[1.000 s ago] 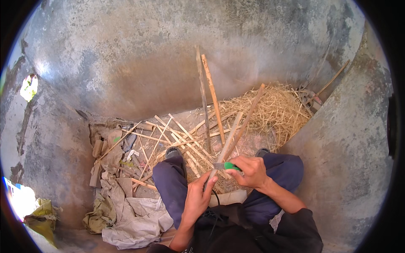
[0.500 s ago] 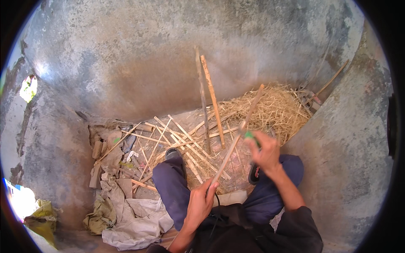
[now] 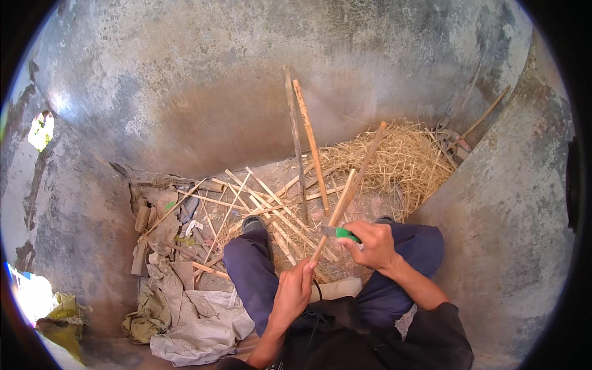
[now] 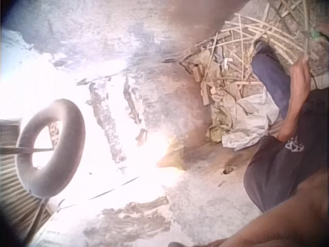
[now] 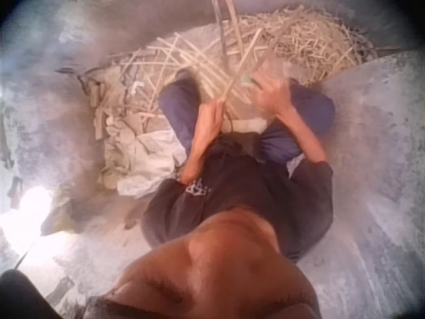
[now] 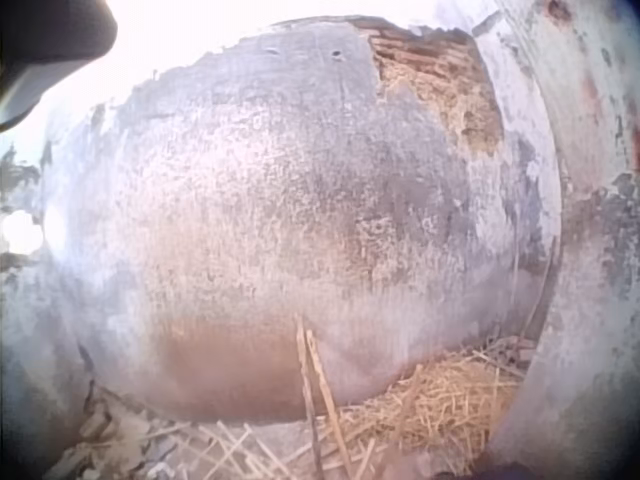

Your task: The person thins a bamboo stick by using a green utility knife to shave layers off the surface while holding the stick in their other hand.

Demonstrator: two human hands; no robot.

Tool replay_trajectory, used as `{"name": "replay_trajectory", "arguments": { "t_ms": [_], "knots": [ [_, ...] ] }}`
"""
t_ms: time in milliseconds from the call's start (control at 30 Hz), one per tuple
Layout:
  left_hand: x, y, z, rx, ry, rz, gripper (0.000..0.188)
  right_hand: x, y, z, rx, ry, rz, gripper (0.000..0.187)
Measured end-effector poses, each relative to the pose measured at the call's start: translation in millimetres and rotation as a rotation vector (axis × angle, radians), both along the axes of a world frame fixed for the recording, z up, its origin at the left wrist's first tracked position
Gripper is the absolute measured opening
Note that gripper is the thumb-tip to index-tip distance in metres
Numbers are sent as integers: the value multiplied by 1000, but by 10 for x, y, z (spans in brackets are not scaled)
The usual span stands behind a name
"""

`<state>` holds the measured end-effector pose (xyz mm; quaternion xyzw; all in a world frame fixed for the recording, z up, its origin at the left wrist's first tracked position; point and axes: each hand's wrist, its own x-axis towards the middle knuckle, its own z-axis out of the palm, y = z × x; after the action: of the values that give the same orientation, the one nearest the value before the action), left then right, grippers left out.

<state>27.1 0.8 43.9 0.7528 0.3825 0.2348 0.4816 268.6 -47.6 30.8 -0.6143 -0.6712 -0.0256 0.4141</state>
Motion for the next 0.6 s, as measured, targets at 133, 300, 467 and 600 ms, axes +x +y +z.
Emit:
{"name": "replay_trajectory", "arguments": {
  "t_ms": [133, 300, 467, 600],
  "knots": [
    [68, 6, 32, 53, -30, 11, 37, -166, -41, -21, -3, -20, 67, 28],
    [81, -1, 2, 81, -14, 16, 32, -225, -22, -19, 35, -36, 68, 32],
    [63, -12, 6, 73, 33, 33, 30, -209, 15, 17, 62, -93, 56, 32],
    [-17, -69, 33, 58, 62, 29, 30, 12, 73, 4, 110, -121, -129, 29]
  ]
}}
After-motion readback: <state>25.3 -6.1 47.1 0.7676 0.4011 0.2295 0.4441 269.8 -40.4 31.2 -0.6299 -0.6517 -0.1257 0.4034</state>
